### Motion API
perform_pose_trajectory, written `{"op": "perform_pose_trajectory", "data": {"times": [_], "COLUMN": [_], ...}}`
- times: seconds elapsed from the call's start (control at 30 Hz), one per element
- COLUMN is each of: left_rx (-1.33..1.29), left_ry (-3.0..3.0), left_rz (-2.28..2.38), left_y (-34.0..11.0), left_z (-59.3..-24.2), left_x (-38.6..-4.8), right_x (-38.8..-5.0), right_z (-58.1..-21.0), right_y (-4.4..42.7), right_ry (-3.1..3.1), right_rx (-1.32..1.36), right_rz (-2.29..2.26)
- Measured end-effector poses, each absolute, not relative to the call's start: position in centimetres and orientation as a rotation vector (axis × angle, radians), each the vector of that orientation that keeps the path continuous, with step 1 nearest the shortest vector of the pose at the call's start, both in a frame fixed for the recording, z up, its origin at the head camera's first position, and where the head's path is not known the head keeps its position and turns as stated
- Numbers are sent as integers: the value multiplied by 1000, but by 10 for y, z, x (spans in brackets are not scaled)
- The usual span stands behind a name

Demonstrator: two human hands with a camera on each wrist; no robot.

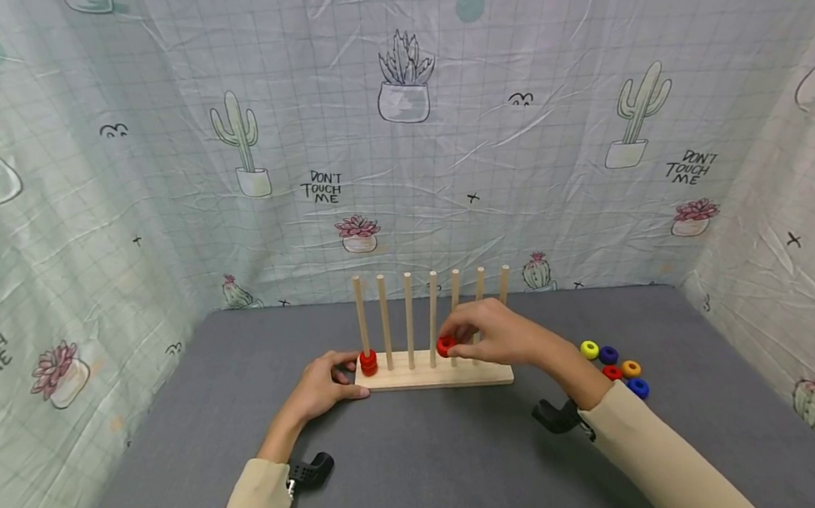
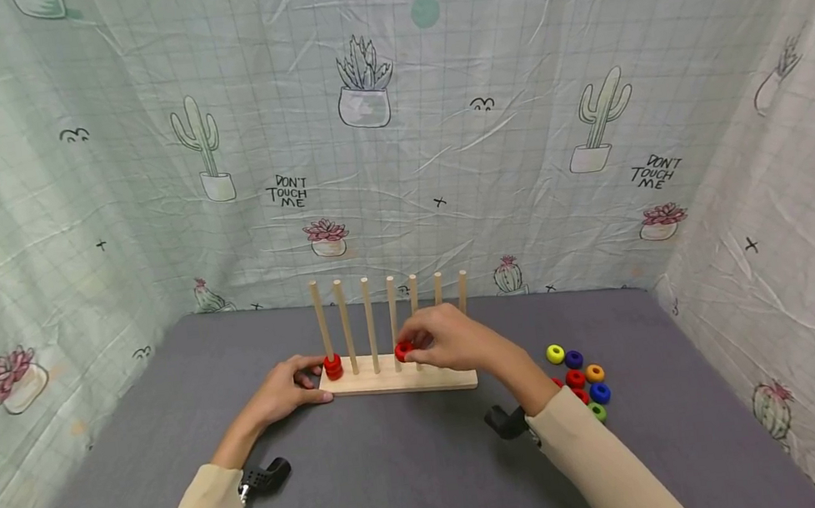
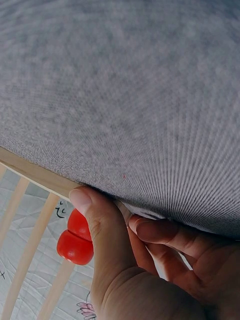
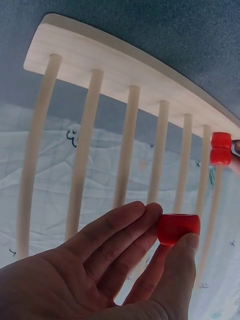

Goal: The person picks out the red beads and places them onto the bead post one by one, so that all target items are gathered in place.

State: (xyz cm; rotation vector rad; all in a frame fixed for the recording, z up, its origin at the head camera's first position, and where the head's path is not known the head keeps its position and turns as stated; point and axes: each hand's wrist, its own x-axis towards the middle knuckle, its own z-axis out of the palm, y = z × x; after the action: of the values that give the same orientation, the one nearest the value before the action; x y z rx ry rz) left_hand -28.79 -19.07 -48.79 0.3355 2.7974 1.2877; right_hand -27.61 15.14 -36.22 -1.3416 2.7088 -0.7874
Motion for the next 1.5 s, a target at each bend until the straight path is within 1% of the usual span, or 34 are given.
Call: {"op": "perform_pose_trajectory", "data": {"times": [0.63, 1.5], "left_rx": [347, 355], "left_ry": [2790, 2793], "left_rz": [1307, 1296], "left_y": [-190, -191], "left_z": [-487, -487], "left_x": [-287, -287], "right_x": [-274, -274], "right_z": [-354, -338], "right_y": [137, 111], "right_ry": [2692, 2670], "right_rx": [-1351, -1428], "right_rz": [-762, -754]}}
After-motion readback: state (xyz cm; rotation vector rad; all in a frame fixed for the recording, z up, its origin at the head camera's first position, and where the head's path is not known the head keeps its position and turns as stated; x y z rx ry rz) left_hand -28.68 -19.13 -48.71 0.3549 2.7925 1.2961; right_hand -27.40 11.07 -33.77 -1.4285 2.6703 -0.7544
